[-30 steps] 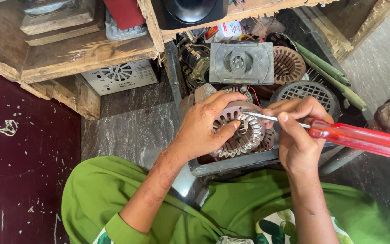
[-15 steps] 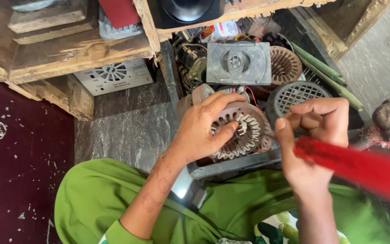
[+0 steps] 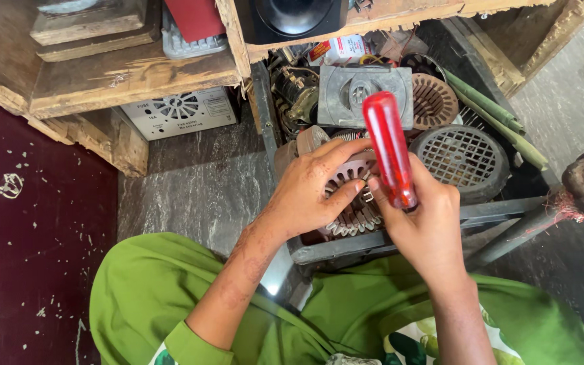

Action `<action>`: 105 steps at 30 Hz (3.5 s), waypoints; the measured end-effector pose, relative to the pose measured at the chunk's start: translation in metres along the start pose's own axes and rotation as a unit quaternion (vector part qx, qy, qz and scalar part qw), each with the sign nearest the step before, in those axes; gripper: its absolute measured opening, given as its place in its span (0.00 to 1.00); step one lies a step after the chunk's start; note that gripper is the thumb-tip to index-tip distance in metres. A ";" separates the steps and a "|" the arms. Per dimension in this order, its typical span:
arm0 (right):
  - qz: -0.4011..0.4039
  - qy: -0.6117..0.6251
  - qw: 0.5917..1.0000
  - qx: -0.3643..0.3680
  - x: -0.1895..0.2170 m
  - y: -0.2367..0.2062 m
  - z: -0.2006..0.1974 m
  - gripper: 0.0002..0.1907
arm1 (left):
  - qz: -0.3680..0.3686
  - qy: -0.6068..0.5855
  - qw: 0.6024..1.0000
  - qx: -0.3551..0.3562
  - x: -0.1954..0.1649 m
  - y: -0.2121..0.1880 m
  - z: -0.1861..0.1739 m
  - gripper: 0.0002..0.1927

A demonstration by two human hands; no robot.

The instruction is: The person uses a red-handled screwdriver to pry and adjust the copper windings inside a circular motor stator. They rotate the stator to access different slots and continue the adjustment throughout the clip.

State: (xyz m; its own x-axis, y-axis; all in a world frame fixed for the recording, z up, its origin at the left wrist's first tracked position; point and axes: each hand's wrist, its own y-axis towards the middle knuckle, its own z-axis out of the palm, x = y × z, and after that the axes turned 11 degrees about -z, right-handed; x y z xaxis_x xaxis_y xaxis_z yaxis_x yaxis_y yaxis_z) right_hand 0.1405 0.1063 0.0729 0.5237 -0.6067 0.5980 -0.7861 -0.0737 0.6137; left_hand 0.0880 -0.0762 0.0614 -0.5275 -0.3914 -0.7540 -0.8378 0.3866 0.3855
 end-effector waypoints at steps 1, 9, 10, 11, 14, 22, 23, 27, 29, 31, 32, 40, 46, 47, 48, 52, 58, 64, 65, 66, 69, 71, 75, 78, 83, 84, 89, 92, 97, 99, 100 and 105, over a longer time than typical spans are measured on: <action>-0.003 -0.006 1.000 0.007 -0.002 0.002 0.000 0.11 | 0.003 0.008 1.000 -0.002 0.000 0.001 0.000 0.28; -0.047 -0.015 0.997 0.051 -0.017 0.003 -0.006 0.21 | 0.011 0.007 1.000 -0.010 0.003 0.002 0.003 0.24; -0.053 -0.020 0.997 0.057 -0.020 0.003 -0.006 0.23 | 0.014 0.003 1.000 -0.011 0.003 0.001 0.003 0.25; -0.060 -0.025 0.996 0.062 -0.022 0.002 -0.007 0.25 | 0.018 0.000 1.000 -0.013 0.002 0.002 0.003 0.25; -0.105 -0.028 0.992 0.059 -0.026 0.003 -0.007 0.25 | -0.020 0.026 0.999 -0.001 0.001 0.003 0.003 0.26; -0.118 -0.046 0.991 0.052 -0.027 0.002 -0.003 0.23 | 0.040 0.021 0.996 -0.071 0.000 0.001 0.011 0.31; -0.123 -0.046 0.990 0.050 -0.028 0.002 -0.003 0.23 | 0.043 0.025 0.996 -0.076 0.001 0.002 0.012 0.31; -0.064 0.025 0.997 0.029 -0.028 -0.003 -0.002 0.20 | 0.004 0.030 0.995 -0.090 0.003 0.002 0.019 0.28; -0.048 0.064 0.997 0.018 -0.028 -0.005 -0.002 0.17 | -0.016 0.025 0.994 -0.101 0.003 0.000 0.023 0.27; -0.037 0.059 0.997 0.029 -0.028 -0.004 -0.004 0.15 | -0.016 0.023 0.995 -0.099 0.003 -0.002 0.024 0.25; -0.035 0.057 0.997 0.034 -0.029 -0.002 -0.005 0.14 | -0.013 0.022 0.995 -0.101 0.004 -0.001 0.025 0.24; 0.009 -0.012 1.000 0.020 -0.018 0.003 0.001 0.14 | -0.010 0.039 0.994 -0.098 0.006 0.000 0.023 0.26; -0.008 0.087 0.996 0.005 -0.026 0.003 0.003 0.14 | 0.000 0.042 0.994 -0.102 0.005 0.001 0.022 0.27; -0.011 0.092 0.996 0.005 -0.028 0.003 0.004 0.13 | 0.011 0.046 0.993 -0.109 0.005 0.001 0.022 0.27; 0.003 0.102 0.995 0.003 -0.030 0.003 0.005 0.13 | 0.010 0.042 0.993 -0.110 0.004 0.002 0.023 0.27; 0.049 0.155 0.987 -0.003 -0.035 0.000 0.007 0.11 | 0.000 0.015 0.994 -0.105 0.001 0.001 0.024 0.25; 0.051 0.156 0.986 0.001 -0.033 0.005 0.006 0.13 | -0.005 0.019 0.995 -0.099 0.000 0.001 0.022 0.25; 0.028 -0.020 0.999 -0.018 -0.017 -0.006 0.006 0.14 | -0.020 0.025 0.995 -0.099 -0.002 0.003 0.022 0.24; 0.020 -0.027 0.999 -0.029 -0.016 -0.005 0.007 0.14 | -0.030 0.023 0.995 -0.094 -0.002 0.003 0.022 0.23; 0.026 -0.018 0.999 -0.030 -0.015 -0.005 0.009 0.13 | -0.026 0.023 0.995 -0.095 -0.001 0.003 0.021 0.24; 0.042 0.008 0.998 -0.049 -0.013 -0.005 0.013 0.12 | -0.013 0.020 0.995 -0.100 -0.002 0.002 0.022 0.25; 0.042 0.037 0.994 -0.090 -0.010 -0.007 0.021 0.12 | 0.001 0.025 0.994 -0.108 -0.001 0.003 0.022 0.27; 0.058 0.079 0.990 -0.101 -0.012 -0.010 0.027 0.11 | 0.008 0.005 0.995 -0.099 -0.001 0.004 0.021 0.25; 0.047 0.078 0.993 -0.074 -0.018 -0.004 0.020 0.12 | 0.016 0.006 0.995 -0.102 -0.001 0.005 0.020 0.25; 0.064 0.088 0.994 -0.020 -0.022 0.010 0.013 0.12 | 0.004 0.007 0.997 -0.079 0.001 0.003 0.016 0.25; 0.052 0.071 0.996 -0.014 -0.021 0.012 0.012 0.12 | 0.005 0.010 0.997 -0.080 0.001 0.003 0.016 0.25; 0.058 -0.082 0.995 0.027 -0.010 0.018 0.010 0.12 | -0.016 0.047 0.996 -0.070 0.006 0.002 0.018 0.23; 0.042 -0.118 0.992 0.002 -0.007 0.017 0.015 0.15 | 0.034 0.050 0.994 -0.090 0.007 0.003 0.017 0.26; 0.051 0.065 0.997 -0.001 -0.022 0.014 0.010 0.11 | 0.016 0.022 0.999 -0.042 0.006 0.004 0.011 0.26; 0.073 0.145 0.987 -0.003 -0.030 0.011 0.007 0.11 | 0.010 0.015 1.000 -0.017 0.005 0.005 0.008 0.27; 0.108 0.168 0.980 0.001 -0.033 0.009 0.006 0.10 | 0.006 0.011 1.000 -0.007 0.004 0.005 0.006 0.27; 0.111 0.236 0.965 -0.017 -0.041 0.002 0.005 0.11 | 0.010 0.004 1.000 -0.007 0.003 0.004 0.004 0.27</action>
State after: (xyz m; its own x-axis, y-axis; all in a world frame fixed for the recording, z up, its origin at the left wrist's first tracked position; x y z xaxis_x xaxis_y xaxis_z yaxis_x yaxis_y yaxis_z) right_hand 0.1160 0.1277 0.0466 0.4414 -0.1764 0.8798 -0.8890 0.0469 0.4554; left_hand 0.0835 -0.0724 0.0587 -0.5445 -0.3901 -0.7425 -0.8295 0.3817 0.4078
